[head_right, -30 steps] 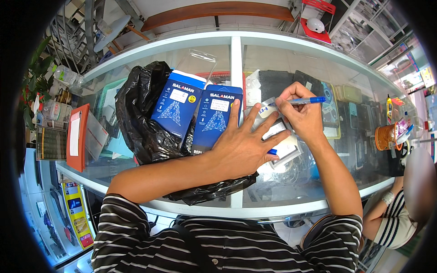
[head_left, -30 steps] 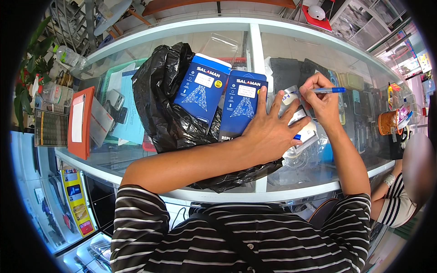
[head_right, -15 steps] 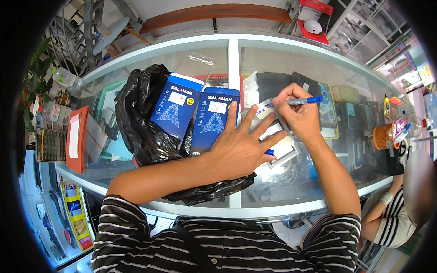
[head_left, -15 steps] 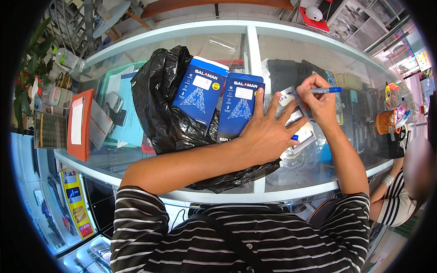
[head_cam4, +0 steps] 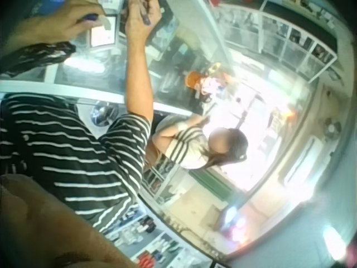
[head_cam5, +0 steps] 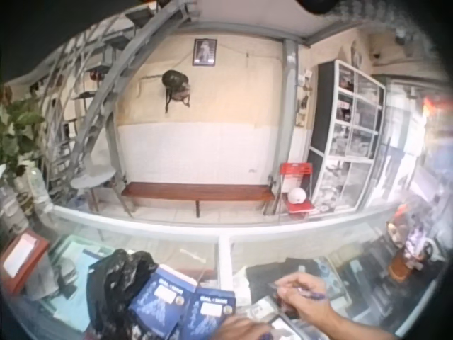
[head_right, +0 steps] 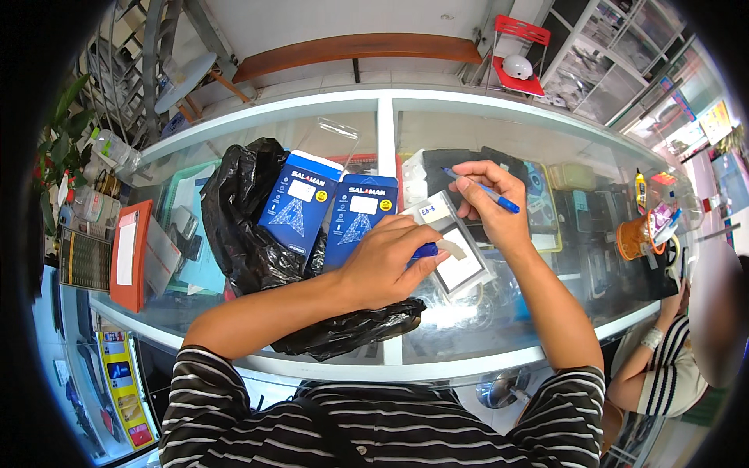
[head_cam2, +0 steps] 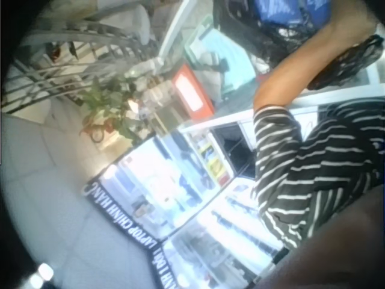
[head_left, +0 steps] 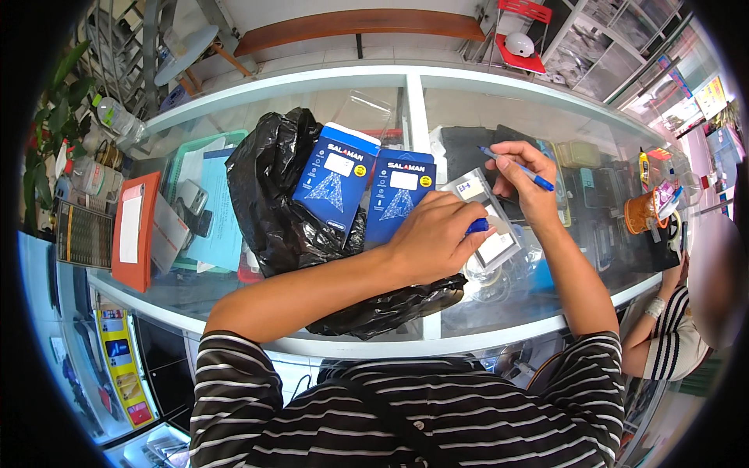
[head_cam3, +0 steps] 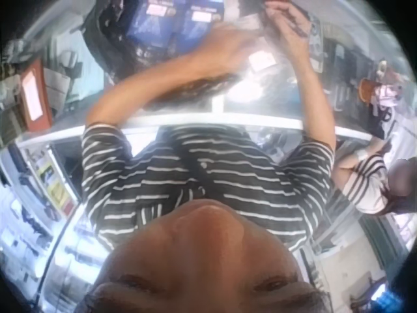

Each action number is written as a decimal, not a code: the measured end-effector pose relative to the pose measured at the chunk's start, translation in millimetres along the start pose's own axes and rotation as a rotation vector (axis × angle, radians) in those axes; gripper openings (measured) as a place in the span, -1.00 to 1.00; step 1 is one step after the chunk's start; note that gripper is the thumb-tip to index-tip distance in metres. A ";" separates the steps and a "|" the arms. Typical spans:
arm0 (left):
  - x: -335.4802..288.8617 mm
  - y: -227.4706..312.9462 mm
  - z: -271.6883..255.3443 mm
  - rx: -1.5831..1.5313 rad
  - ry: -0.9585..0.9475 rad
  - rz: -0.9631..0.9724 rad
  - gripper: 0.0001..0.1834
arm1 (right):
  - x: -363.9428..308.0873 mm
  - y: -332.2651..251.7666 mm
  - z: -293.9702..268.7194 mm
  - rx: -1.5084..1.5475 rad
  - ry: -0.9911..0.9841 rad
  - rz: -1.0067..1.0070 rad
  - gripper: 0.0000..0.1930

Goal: The person removes two blue replacement battery boxes from a black plastic bag, writes on the boxes with a blue pen, and places them on a workbench. The person then opens one box, removes a battery, and peels a protective film from the battery.

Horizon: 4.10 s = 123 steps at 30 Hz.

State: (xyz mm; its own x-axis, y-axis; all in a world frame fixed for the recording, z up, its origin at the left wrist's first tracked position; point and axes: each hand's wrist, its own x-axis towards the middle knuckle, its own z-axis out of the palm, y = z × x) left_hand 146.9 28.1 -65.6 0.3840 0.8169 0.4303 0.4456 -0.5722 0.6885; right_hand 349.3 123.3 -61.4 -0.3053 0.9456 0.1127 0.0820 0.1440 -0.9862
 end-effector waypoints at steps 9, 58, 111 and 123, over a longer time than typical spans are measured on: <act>-0.4 -0.4 5.5 -0.012 0.031 0.037 -0.74 | -1.7 -7.9 -11.3 0.063 0.093 -0.015 -0.85; -3.9 -4.8 6.8 0.113 -0.115 0.086 -0.55 | -44.0 -57.8 5.8 -0.223 -0.407 -0.219 -0.83; 1.3 14.9 -117.9 0.250 0.186 -0.216 -0.59 | 2.1 -133.5 106.8 -0.714 -0.103 -0.568 -0.55; -9.2 18.7 -99.4 0.876 -0.045 -0.510 -0.17 | 22.9 -51.9 53.7 -0.988 -0.217 -0.126 -0.42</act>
State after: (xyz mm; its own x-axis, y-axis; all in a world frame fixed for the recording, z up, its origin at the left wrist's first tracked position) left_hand 71.4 17.1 1.4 0.0042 0.9855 0.1694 0.9941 -0.0225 0.1062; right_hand 287.2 121.7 -14.2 -0.5228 0.8480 0.0873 0.7540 0.5078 -0.4167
